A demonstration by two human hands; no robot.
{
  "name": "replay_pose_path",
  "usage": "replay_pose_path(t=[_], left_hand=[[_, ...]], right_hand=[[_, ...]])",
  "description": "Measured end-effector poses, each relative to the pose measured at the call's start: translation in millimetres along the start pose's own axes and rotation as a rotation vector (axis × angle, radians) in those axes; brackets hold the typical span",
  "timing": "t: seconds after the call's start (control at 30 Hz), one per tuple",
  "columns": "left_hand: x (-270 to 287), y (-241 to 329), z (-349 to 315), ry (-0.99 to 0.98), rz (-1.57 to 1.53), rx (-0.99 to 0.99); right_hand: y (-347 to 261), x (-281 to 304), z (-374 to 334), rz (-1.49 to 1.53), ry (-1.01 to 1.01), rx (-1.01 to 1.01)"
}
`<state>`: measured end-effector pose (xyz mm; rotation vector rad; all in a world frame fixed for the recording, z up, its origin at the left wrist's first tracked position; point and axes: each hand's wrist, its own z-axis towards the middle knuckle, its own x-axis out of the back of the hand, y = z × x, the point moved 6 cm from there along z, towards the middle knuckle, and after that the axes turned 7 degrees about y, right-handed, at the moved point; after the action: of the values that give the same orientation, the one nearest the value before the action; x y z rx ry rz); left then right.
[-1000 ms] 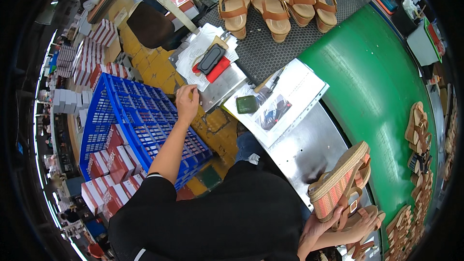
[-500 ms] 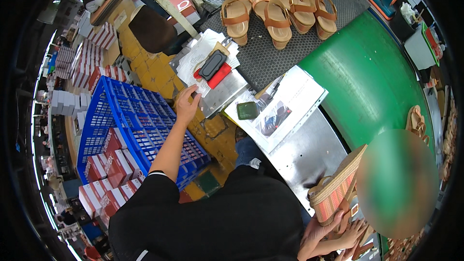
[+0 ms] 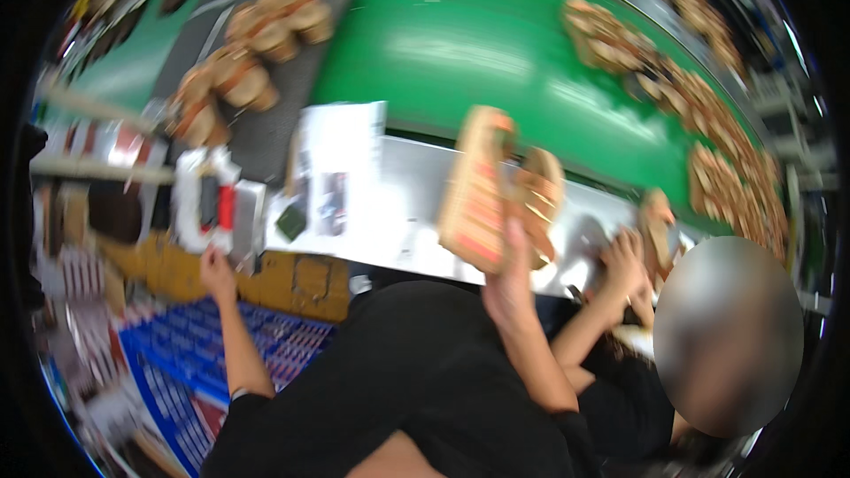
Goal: The person walks through a shoe factory and then inspects a pair of woven wedge sandals at a workstation. They pick up the sandals, turn them over to examine the soles and straps, and place them back on the table.
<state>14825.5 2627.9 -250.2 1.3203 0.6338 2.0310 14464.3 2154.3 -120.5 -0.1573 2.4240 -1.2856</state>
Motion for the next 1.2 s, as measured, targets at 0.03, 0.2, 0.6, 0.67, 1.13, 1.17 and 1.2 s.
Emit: replay_pose_path(t=[0.03, 0.2, 0.6, 0.67, 1.13, 1.17, 1.2], left_hand=[[-5.0, 5.1, -2.9, 0.006, -0.055, 0.042], [-65.0, 172.0, -30.6, -0.204, -0.452, 0.249], [-49.8, 501.9, -128.5, -0.973, -0.814, -0.432], [-47.1, 511.6, -129.6, -0.985, -0.739, -0.503], [-43.9, 522.4, -136.6, -0.902, -0.556, -0.715], [-42.6, 521.7, -136.9, -0.894, -0.559, -0.712], [-41.2, 520.8, -137.4, -0.887, -0.561, -0.710]], right_hand=[[-3.9, -8.0, -0.4, 0.101, 0.021, 0.010], [-15.1, -10.8, -11.5, 0.253, -0.060, 0.037], [-21.7, -12.3, -23.3, 0.234, -0.194, 0.190], [-21.4, -12.3, -23.1, 0.246, -0.215, 0.188], [-21.0, -19.5, -23.5, 0.340, -0.295, 0.171], [-20.0, -20.0, -23.5, 0.333, -0.308, 0.170], [-18.7, -20.3, -23.3, 0.305, -0.312, 0.176]])
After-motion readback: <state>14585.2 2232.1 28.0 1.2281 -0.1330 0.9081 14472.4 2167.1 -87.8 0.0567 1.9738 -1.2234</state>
